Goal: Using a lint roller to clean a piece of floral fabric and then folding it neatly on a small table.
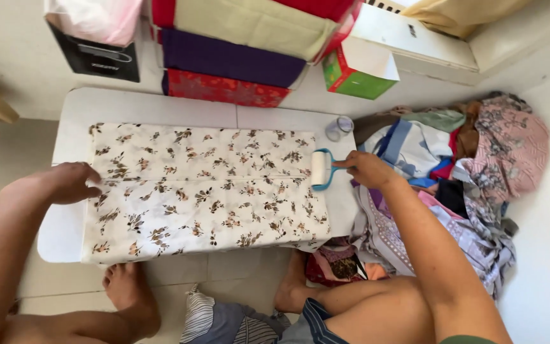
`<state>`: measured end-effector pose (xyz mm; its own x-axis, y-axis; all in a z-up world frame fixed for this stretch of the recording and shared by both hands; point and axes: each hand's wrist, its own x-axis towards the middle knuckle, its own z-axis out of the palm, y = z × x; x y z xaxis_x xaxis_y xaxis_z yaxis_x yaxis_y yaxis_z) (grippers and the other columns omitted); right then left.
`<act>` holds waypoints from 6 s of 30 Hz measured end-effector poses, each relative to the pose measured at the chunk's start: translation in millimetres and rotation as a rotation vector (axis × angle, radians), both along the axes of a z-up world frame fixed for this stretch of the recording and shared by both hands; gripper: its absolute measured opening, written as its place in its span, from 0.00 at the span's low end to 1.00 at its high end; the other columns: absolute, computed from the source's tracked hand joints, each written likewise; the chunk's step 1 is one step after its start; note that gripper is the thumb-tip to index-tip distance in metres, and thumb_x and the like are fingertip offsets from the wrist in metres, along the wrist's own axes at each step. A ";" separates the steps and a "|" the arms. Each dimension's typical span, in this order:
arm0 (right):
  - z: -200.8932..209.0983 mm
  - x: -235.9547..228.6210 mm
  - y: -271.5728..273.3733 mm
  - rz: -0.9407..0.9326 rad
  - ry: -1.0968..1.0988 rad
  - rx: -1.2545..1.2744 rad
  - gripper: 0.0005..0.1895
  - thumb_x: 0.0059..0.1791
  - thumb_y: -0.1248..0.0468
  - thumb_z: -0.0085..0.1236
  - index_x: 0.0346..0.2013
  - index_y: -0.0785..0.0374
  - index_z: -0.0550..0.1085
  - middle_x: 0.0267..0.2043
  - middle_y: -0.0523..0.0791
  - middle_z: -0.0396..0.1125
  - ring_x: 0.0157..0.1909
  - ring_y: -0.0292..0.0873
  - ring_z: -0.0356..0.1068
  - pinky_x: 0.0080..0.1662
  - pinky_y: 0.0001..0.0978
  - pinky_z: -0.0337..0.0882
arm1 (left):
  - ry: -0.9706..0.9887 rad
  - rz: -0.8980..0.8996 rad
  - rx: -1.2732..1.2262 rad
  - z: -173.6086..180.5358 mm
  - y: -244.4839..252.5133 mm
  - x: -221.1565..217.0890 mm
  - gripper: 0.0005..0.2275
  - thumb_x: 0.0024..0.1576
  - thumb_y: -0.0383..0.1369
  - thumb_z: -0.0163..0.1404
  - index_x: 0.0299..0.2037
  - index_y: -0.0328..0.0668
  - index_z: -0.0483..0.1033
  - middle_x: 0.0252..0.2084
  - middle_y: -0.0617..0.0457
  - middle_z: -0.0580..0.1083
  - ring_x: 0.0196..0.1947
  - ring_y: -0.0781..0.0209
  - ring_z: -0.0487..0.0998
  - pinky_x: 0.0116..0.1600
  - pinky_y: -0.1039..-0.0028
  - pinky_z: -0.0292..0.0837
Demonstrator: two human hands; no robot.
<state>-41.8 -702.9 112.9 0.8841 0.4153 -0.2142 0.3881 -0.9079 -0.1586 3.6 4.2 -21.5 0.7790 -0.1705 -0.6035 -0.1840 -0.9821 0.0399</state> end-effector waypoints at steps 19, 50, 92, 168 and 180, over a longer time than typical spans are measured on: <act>-57.9 27.8 61.2 -0.344 -0.206 -0.134 0.24 0.53 0.60 0.49 0.64 0.58 0.65 0.42 0.56 0.70 0.37 0.62 0.73 0.40 0.53 0.75 | -0.087 -0.035 0.103 1.2 -12.8 9.6 0.18 0.59 0.50 0.52 0.60 0.69 0.76 0.63 0.66 0.75 0.61 0.67 0.80 0.67 0.69 0.79; 243.4 3.7 110.6 -0.788 -0.441 0.359 0.23 0.52 0.60 0.55 0.62 0.55 0.73 0.32 0.47 0.74 0.14 0.41 0.67 0.20 0.31 0.70 | 0.059 -0.092 0.056 -72.6 -9.7 48.6 0.17 0.56 0.54 0.59 0.54 0.71 0.80 0.56 0.75 0.80 0.58 0.78 0.81 0.67 0.82 0.78; -32.9 -157.6 48.5 -0.651 0.716 -0.103 0.32 0.47 0.36 0.60 0.14 0.61 0.74 0.12 0.40 0.64 0.13 0.38 0.62 0.23 0.25 0.62 | -0.076 -0.236 0.015 -5.0 11.1 -74.3 0.12 0.59 0.41 0.51 0.53 0.71 0.75 0.55 0.72 0.80 0.52 0.77 0.86 0.60 0.85 0.88; -21.3 68.3 64.5 -0.101 0.154 -0.297 0.29 0.52 0.62 0.54 0.69 0.48 0.65 0.59 0.48 0.69 0.61 0.52 0.69 0.57 0.47 0.73 | -0.335 -0.254 0.042 94.8 -97.6 60.9 0.29 0.57 0.20 0.46 0.71 0.49 0.63 0.64 0.44 0.73 0.64 0.52 0.75 0.64 0.56 0.74; -79.6 155.0 73.7 -0.065 0.126 -0.345 0.19 0.51 0.63 0.58 0.57 0.52 0.74 0.53 0.46 0.70 0.58 0.50 0.71 0.57 0.49 0.70 | -0.207 -0.051 -0.133 52.8 -87.9 119.5 0.23 0.55 0.34 0.59 0.62 0.53 0.76 0.55 0.42 0.79 0.57 0.46 0.79 0.59 0.49 0.74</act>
<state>113.2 -629.2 33.3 0.8641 0.2438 -0.4404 0.3251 -0.9382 0.1184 123.1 -83.7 31.3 0.8719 -0.2797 -0.4021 -0.2507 -0.9601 0.1242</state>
